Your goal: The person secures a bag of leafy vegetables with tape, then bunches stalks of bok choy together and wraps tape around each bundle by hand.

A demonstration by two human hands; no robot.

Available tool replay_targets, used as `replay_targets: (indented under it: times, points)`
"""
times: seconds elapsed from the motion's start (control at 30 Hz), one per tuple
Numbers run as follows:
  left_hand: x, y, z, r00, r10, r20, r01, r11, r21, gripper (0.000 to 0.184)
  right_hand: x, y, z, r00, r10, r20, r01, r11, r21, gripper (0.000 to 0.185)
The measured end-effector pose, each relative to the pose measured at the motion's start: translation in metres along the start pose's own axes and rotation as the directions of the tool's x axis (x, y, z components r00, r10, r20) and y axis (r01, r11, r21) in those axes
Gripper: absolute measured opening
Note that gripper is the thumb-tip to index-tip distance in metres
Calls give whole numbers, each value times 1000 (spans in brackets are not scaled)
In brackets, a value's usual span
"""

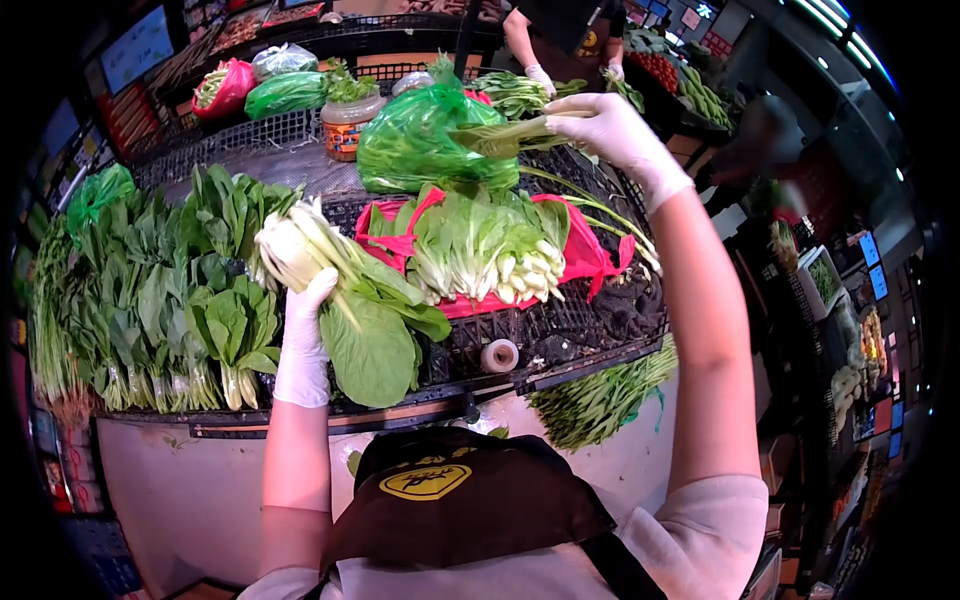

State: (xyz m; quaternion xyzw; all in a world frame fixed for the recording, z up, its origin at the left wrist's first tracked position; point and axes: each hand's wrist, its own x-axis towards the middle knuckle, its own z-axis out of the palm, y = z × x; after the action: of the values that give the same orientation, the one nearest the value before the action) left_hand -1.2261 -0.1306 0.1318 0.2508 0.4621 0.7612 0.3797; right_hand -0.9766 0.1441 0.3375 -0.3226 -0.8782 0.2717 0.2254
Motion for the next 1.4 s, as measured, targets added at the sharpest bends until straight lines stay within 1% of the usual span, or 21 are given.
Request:
replay_targets:
  times: [0.03,0.1,0.17,0.23,0.3,0.33,0.37,0.43,0.6,0.67,0.73,0.77,0.8,0.9,0.97,1.07,1.13,1.23,1.27,1.37,1.4]
  points:
    - [3,5,2,1000,24,18,-25,997,80,58,-5,-17,-12,998,33,62,-33,999,1,33]
    - [2,29,23,996,88,17,-90,984,154,55,-18,-51,-29,969,-58,239,64,998,-16,33]
    - [17,35,16,994,-17,104,-5,977,214,55,-17,-78,-41,872,11,490,79,983,-163,31]
    - [25,40,27,992,-64,113,36,972,232,52,-11,-99,-26,746,-43,664,208,963,-171,31]
    - [29,38,39,964,-175,200,150,980,131,53,-10,-121,6,608,16,794,153,979,-137,37]
    - [27,36,47,943,-221,248,213,975,60,52,-4,-126,26,536,12,844,217,964,-152,36]
    - [23,36,56,918,-260,298,276,961,-9,52,3,-119,52,480,-74,874,250,967,-56,33]
    - [18,27,67,945,-159,285,161,987,16,44,5,-135,84,558,55,828,171,969,-179,27]
    - [10,10,60,871,-349,345,445,858,-257,48,21,-118,123,674,-22,738,103,993,-64,26]
    - [6,7,56,848,-358,391,502,780,-373,47,16,-111,132,738,-121,664,112,992,56,27]
    - [12,2,48,856,-369,363,493,793,-357,45,11,-105,141,781,-206,590,90,971,220,30]
    - [14,-3,44,856,-380,351,496,797,-345,44,10,-101,146,796,-188,576,13,956,293,33]
    - [20,-15,36,814,-419,401,567,721,-398,41,8,-98,148,814,-195,547,7,945,327,35]
    - [11,-8,44,809,-408,424,575,697,-429,42,-2,-85,158,862,-194,468,-53,884,464,41]
    - [3,-1,50,802,-404,440,586,677,-446,42,-5,-76,165,892,-193,408,-40,866,498,41]
    - [-3,9,57,769,-444,460,635,614,-469,43,-8,-61,169,923,-160,351,-54,848,527,53]
    - [3,7,54,759,-489,430,648,637,-418,43,-13,-60,169,953,-156,258,-20,822,569,65]
    - [10,-4,56,787,-498,365,613,698,-370,45,-19,-50,190,980,-197,37,97,624,775,63]
    - [12,-9,57,803,-490,340,592,721,-359,45,-24,-49,195,985,-169,24,93,649,755,64]
    - [15,-20,58,821,-474,319,569,728,-383,48,-30,-34,206,965,-209,-157,248,920,303,65]
    - [13,-20,59,821,-477,314,570,721,-395,48,-27,-28,210,968,-222,-117,249,912,327,64]
